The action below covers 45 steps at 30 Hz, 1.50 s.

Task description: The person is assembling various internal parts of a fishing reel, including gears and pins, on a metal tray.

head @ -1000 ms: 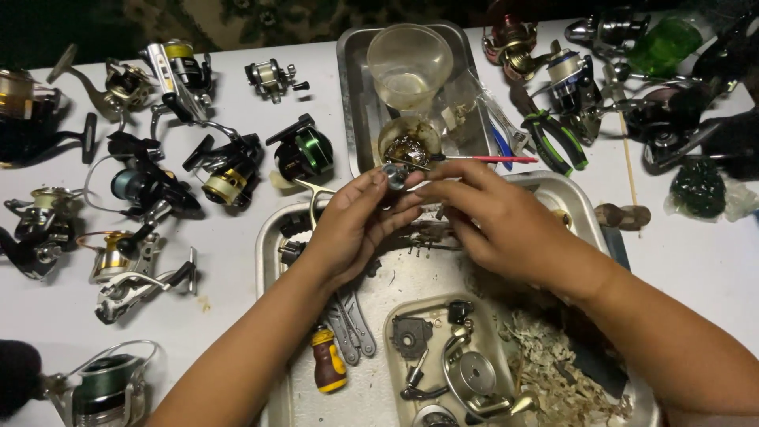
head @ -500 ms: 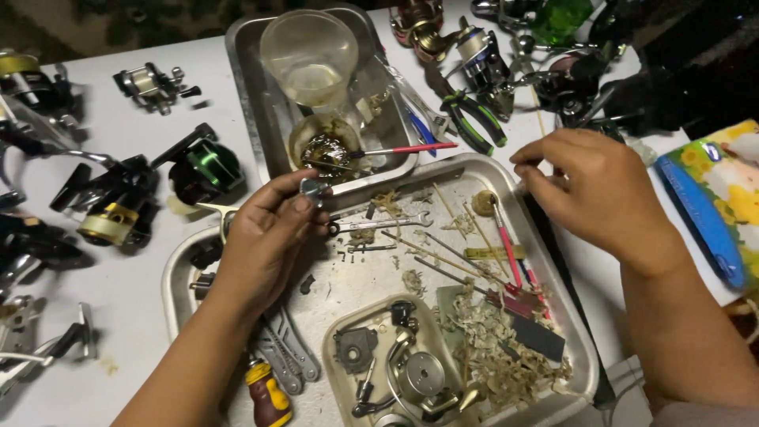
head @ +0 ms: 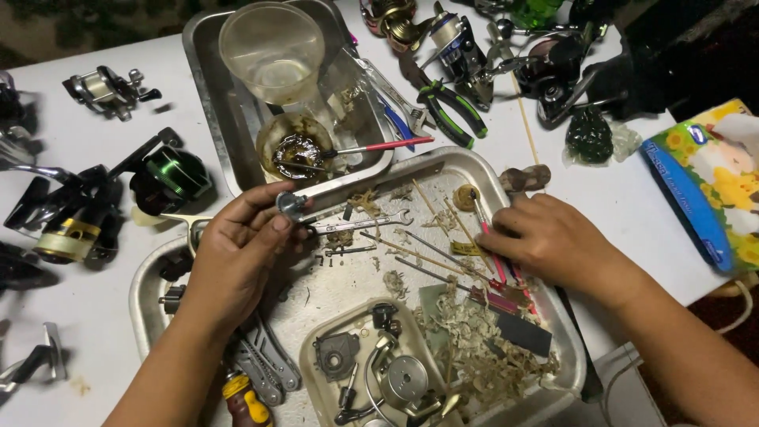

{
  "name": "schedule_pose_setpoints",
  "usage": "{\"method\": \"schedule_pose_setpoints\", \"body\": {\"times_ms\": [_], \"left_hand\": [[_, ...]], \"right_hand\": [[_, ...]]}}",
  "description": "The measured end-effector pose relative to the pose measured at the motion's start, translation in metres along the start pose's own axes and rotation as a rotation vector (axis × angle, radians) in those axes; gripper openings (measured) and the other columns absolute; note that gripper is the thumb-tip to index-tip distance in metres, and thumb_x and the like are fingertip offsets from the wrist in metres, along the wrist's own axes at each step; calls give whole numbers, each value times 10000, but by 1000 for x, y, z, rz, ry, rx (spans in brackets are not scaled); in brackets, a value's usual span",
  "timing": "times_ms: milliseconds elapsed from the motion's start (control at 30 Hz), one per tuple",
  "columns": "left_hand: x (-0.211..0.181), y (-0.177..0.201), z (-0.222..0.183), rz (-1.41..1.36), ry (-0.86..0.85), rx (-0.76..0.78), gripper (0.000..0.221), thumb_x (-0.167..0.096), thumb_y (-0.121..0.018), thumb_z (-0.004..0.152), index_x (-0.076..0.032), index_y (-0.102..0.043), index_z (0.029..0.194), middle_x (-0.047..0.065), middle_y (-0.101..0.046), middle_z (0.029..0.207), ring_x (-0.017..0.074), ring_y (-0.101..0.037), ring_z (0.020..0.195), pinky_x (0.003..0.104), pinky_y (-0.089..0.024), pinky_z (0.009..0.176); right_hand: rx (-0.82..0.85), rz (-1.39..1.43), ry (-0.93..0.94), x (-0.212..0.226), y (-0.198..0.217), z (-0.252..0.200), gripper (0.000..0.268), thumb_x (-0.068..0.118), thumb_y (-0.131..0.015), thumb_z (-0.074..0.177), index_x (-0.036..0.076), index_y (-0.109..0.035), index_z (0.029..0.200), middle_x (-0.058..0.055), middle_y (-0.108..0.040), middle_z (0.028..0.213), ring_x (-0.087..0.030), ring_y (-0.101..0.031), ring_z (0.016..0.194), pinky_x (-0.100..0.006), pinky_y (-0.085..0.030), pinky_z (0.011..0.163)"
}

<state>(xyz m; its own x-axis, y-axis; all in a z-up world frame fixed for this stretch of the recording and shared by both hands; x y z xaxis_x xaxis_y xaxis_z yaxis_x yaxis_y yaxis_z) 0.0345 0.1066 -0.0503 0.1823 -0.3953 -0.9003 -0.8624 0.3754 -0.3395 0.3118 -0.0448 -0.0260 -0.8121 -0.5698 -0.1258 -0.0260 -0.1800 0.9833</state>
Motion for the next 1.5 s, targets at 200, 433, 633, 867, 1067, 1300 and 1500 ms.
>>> {"method": "schedule_pose_setpoints", "body": {"times_ms": [200, 433, 633, 867, 1067, 1300, 1500], "left_hand": [[1, 1, 0, 83, -12, -1, 445, -80, -680, 889, -35, -642, 1330, 108, -707, 1057, 204, -687, 922, 310, -575, 889], [0, -1, 0, 166, 0, -12, 449, -145, -705, 870, -73, -672, 1312, 64, -682, 1067, 142, -638, 980, 274, -540, 887], [-3, -4, -3, 300, 53, -33, 483, -160, -753, 805, -122, -698, 1283, 64, -670, 1085, 157, -657, 1059, 299, -605, 939], [-2, -8, -4, 361, 37, 5, 443, -151, -765, 822, -128, -711, 1260, 33, -681, 1065, 113, -653, 989, 269, -616, 858], [-3, -9, -3, 408, 26, 18, 452, -190, -768, 816, -145, -714, 1262, 22, -681, 1068, 107, -643, 942, 266, -600, 846], [-2, -8, -1, 390, -20, 42, 430, -161, -767, 833, -130, -710, 1258, 19, -694, 1062, 102, -652, 971, 249, -583, 868], [-2, -7, -1, 414, -37, 41, 429, -181, -764, 836, -140, -706, 1259, 10, -705, 1082, 106, -655, 1016, 263, -573, 915]], "right_hand": [[-125, -37, 103, 5, 24, -3, 249, 100, -775, 901, 123, -686, 1133, -110, -710, 1070, -259, -616, 831, -377, -492, 631], [-404, 83, 28, -9, 60, -7, 240, 209, -811, 915, 60, -742, 1090, -158, -722, 1114, -316, -640, 863, -425, -490, 705], [-478, 475, -356, -39, 61, 12, 143, -11, -769, 921, -42, -728, 1055, -192, -760, 1050, -308, -747, 982, -406, -572, 908], [-436, 465, -478, -50, 41, 21, 85, 56, -786, 944, -17, -761, 979, -138, -767, 991, -232, -715, 902, -358, -547, 865], [-356, 685, -913, -82, 12, 1, 121, 115, -777, 963, 32, -775, 1051, -76, -764, 971, -119, -665, 837, -243, -523, 734], [-303, 920, -1117, -101, -14, -3, 62, 122, -731, 994, 72, -759, 973, -26, -743, 864, -70, -634, 783, -211, -502, 725], [-330, 975, -1137, -102, -7, 2, 82, 96, -716, 998, 50, -748, 939, -53, -737, 838, -107, -680, 777, -239, -556, 785]]}}
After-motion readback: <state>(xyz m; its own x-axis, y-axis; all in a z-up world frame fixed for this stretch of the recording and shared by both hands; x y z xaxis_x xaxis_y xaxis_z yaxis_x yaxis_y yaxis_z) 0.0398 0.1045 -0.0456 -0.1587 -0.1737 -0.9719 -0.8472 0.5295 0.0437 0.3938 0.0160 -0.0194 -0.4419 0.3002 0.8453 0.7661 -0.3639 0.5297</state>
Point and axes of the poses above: each hand's wrist, its own z-axis towards the middle knuckle, its own y-axis out of the back of the hand, x = y × z, the point moved 10 cm from there along z, towards the middle knuckle
